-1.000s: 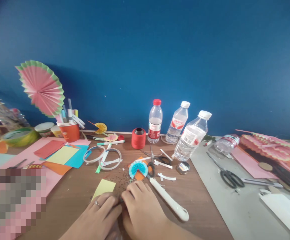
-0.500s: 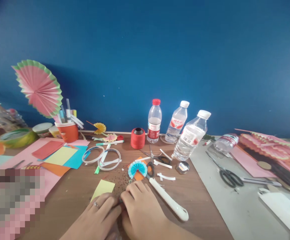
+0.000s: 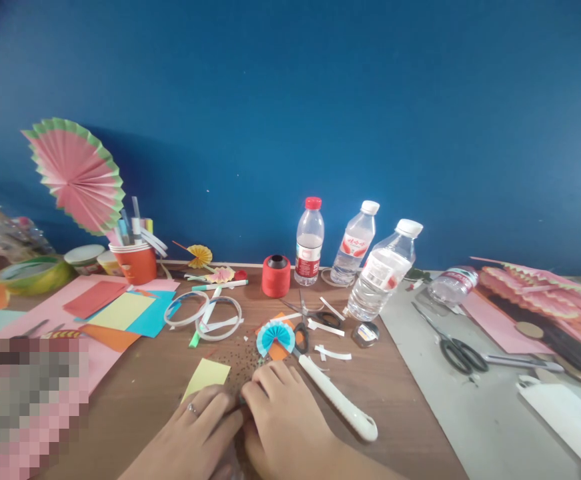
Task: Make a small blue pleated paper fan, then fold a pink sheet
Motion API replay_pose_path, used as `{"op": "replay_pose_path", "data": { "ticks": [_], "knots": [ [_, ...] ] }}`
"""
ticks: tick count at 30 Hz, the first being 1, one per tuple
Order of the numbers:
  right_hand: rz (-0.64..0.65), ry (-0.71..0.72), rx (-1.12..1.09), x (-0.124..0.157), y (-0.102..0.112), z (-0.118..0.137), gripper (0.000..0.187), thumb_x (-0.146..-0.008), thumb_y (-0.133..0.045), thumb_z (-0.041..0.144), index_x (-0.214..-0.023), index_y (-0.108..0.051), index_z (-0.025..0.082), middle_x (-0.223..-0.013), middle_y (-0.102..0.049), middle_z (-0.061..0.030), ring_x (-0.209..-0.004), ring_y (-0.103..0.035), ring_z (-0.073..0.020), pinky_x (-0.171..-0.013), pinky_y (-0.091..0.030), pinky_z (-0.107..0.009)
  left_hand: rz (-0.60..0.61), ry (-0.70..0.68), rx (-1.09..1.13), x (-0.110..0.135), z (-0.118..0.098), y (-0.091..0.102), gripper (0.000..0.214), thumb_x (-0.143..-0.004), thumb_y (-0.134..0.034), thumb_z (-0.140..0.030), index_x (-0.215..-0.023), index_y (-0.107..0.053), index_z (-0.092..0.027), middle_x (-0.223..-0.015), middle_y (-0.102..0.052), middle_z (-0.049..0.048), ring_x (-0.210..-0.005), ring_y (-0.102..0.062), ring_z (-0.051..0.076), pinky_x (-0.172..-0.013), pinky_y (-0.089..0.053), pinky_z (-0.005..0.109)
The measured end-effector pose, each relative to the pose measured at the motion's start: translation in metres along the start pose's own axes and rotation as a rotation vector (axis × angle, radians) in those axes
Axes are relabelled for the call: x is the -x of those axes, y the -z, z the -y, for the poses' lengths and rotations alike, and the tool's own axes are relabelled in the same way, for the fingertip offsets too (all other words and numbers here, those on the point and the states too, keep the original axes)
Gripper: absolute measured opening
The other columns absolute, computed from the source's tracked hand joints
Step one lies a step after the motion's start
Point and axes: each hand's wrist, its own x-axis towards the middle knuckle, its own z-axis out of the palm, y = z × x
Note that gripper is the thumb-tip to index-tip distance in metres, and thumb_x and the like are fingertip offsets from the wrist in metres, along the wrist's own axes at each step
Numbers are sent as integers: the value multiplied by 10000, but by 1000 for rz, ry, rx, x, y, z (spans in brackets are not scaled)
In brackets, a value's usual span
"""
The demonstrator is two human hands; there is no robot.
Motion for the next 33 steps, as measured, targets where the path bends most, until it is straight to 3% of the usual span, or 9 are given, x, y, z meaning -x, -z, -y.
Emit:
{"op": "replay_pose_path", "data": {
  "ticks": [33],
  "knots": [
    [23,-16,-9,0,0,0,65,-749,-504,174,-813,-502,182,-898,-510,-29,-855,-421,-191,-733,-331,-336,36,23,9,0,-2,3,250,-839,-418,-240,-1056,-543,-243,-1099,-541,51,-1063,-447,256,-880,-389,420]
  ]
}}
